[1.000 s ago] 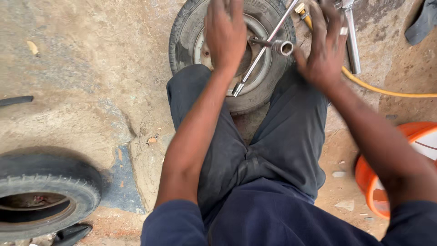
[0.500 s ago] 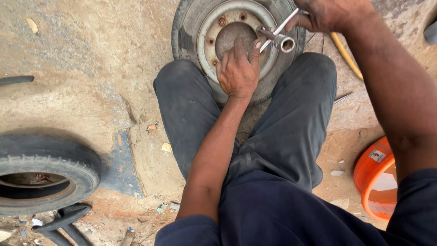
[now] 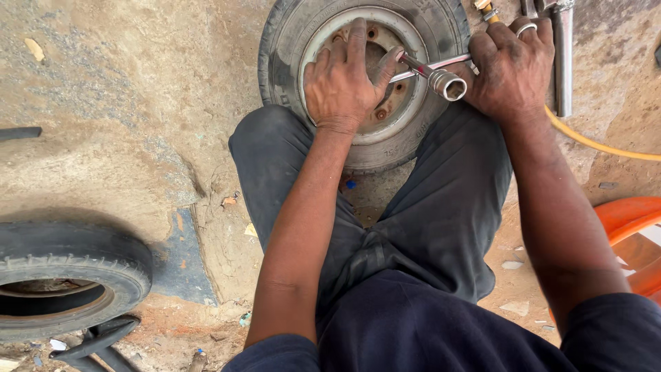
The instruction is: The person sits on the ground and uses a socket wrench to tighten the lug nuts on a tire rim. They then connect an air hose to the valve stem to inflate the tire and check the pressure.
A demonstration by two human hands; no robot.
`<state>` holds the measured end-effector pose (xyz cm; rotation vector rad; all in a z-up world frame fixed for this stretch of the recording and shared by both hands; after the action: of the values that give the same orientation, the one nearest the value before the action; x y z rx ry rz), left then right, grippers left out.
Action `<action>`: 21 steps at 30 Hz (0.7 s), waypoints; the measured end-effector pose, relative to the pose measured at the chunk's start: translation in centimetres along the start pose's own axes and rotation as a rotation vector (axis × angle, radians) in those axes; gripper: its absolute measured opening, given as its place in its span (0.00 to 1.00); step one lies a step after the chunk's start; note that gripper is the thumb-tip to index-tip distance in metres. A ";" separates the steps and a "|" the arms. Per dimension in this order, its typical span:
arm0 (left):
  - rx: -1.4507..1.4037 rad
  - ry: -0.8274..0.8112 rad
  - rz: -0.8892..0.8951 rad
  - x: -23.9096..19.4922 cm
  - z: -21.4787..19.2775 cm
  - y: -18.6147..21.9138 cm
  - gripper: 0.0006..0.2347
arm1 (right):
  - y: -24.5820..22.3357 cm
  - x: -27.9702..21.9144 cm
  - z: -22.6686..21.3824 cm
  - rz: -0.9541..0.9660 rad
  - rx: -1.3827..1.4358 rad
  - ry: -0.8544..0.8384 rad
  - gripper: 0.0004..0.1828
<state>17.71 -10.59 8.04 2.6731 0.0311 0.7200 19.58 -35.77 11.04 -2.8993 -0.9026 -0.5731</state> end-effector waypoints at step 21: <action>-0.442 -0.137 -0.090 3.4 4.7 -3.3 0.35 | 2.8 -2.8 5.0 -0.031 0.734 -0.666 0.19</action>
<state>23.23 -8.81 4.73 2.2734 -0.0398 0.4509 20.67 -38.81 5.49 -2.3624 -0.9346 0.6490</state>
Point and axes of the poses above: each hand's wrist, its own x-axis towards the middle knuckle, its own z-axis out of the palm, y = z × x, the point moved 4 cm from there along x, towards the middle knuckle, and after that the axes turned 15 degrees about y, right-handed, at the moved point
